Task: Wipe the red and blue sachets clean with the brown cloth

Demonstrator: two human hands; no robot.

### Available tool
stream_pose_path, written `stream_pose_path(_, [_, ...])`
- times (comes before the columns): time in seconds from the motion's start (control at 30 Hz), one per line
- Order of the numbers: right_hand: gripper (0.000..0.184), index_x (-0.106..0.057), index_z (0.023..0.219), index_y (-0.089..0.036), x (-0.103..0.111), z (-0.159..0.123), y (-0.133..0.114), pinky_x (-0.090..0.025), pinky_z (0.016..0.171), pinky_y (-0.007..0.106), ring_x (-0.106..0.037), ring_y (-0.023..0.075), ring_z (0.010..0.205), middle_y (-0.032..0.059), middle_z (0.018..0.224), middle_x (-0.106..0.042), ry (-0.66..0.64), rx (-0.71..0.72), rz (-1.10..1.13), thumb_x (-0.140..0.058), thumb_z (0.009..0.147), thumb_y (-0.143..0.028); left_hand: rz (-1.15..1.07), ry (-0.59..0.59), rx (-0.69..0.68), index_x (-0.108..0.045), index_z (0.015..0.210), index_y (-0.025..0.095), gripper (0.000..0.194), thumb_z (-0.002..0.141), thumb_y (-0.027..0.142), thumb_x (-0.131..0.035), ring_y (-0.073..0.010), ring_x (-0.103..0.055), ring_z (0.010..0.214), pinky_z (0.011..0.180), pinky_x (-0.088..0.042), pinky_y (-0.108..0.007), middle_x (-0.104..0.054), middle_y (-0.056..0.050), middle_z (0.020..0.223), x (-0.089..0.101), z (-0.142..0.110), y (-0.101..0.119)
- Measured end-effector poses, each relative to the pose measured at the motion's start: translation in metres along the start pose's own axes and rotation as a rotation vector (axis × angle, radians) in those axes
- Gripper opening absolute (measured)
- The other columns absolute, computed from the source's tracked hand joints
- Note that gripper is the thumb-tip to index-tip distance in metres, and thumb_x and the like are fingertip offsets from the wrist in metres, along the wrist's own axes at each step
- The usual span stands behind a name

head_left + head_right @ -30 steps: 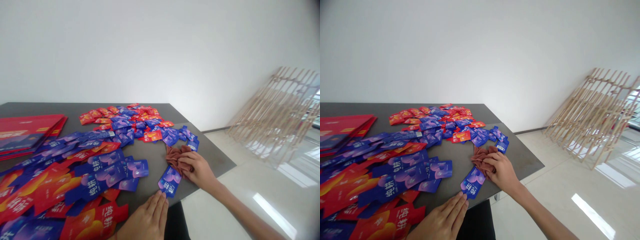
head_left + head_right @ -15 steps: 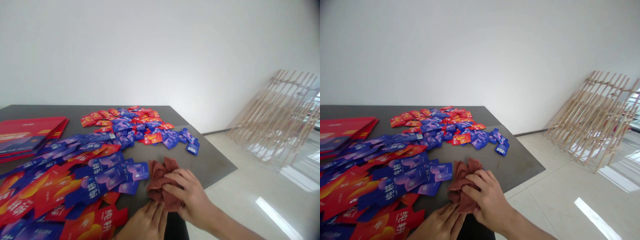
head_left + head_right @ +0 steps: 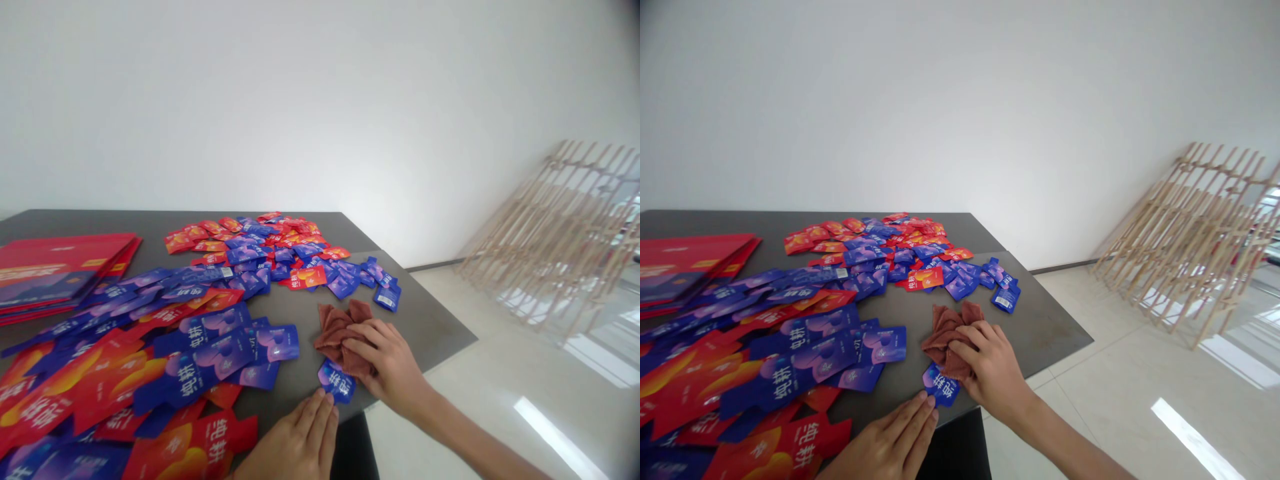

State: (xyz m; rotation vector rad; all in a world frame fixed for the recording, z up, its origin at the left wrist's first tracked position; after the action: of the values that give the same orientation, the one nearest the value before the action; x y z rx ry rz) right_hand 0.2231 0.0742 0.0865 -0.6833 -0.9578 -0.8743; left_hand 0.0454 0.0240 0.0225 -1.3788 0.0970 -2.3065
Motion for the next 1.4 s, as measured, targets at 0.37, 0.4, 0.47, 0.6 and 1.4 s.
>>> stream_pose_path(0.37, [0.027, -0.076, 0.117, -0.026, 0.0, 0.001, 0.041, -0.051, 0.093, 0.047, -0.064, 0.03, 0.115, 0.0092, 0.124, -0.075, 0.028, -0.085, -0.104, -0.068, 0.092, -0.022, 0.017, 0.002, -0.003, -0.07, 0.126, 0.006, 0.035, 0.106, 0.026, -0.049, -0.0264, -0.071, 0.119, 0.101, -0.054, -0.036, -0.076, -0.017, 0.126, -0.001, -0.003, 0.0])
stream_pose_path(0.4, [0.026, -0.076, 0.116, -0.026, 0.0, 0.0, 0.046, -0.052, 0.092, 0.046, -0.064, 0.0296, 0.114, 0.0089, 0.124, -0.075, 0.034, -0.104, -0.104, -0.067, 0.092, -0.022, 0.025, -0.01, -0.009, -0.07, 0.127, 0.007, 0.035, 0.106, 0.026, -0.049, -0.0257, -0.071, 0.12, 0.102, -0.053, -0.036, -0.076, -0.017, 0.126, -0.002, -0.003, 0.0])
stream_pose_path(0.47, [0.025, -0.077, 0.114, -0.026, -0.001, -0.002, 0.054, -0.054, 0.091, 0.045, -0.066, 0.0287, 0.113, 0.0081, 0.121, -0.076, 0.056, -0.149, -0.085, -0.066, 0.092, -0.021, 0.039, -0.018, -0.013, -0.07, 0.127, 0.008, 0.034, 0.105, 0.025, -0.05, -0.0245, -0.07, 0.12, 0.103, -0.052, -0.035, -0.076, -0.016, 0.127, -0.002, -0.004, 0.0])
stream_pose_path(0.6, [0.028, -0.077, 0.114, -0.027, 0.008, -0.007, 0.07, -0.056, 0.095, 0.047, -0.069, 0.0281, 0.112, 0.0067, 0.12, -0.077, 0.198, -0.251, 0.023, -0.064, 0.091, -0.02, 0.042, 0.028, 0.009, -0.072, 0.124, 0.009, 0.034, 0.105, 0.022, -0.047, -0.0239, -0.07, 0.12, 0.105, -0.051, -0.035, -0.077, -0.013, 0.125, 0.004, -0.004, -0.001])
stream_pose_path(1.4, [0.023, -0.079, 0.108, -0.023, -0.001, -0.048, 0.15, -0.054, 0.098, 0.046, -0.068, 0.0292, 0.109, 0.0072, 0.117, -0.079, 0.548, -0.469, -0.031, -0.068, 0.089, -0.031, -0.081, -0.69, 0.518, -0.074, 0.115, 0.015, 0.027, 0.102, 0.037, -0.065, -0.0315, -0.073, 0.096, 0.074, -0.06, -0.04, -0.075, -0.014, 0.104, 0.0, 0.079, -0.065])
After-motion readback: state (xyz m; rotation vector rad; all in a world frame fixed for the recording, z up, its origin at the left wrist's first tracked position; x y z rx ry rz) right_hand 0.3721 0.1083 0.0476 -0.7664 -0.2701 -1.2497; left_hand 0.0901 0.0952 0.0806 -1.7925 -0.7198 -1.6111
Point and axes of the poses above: each hand's wrist, its own z-axis towards the middle knuckle, its own x-axis out of the back of the hand, y = z × x, the point moved 6 cm from there along z, towards the middle knuckle
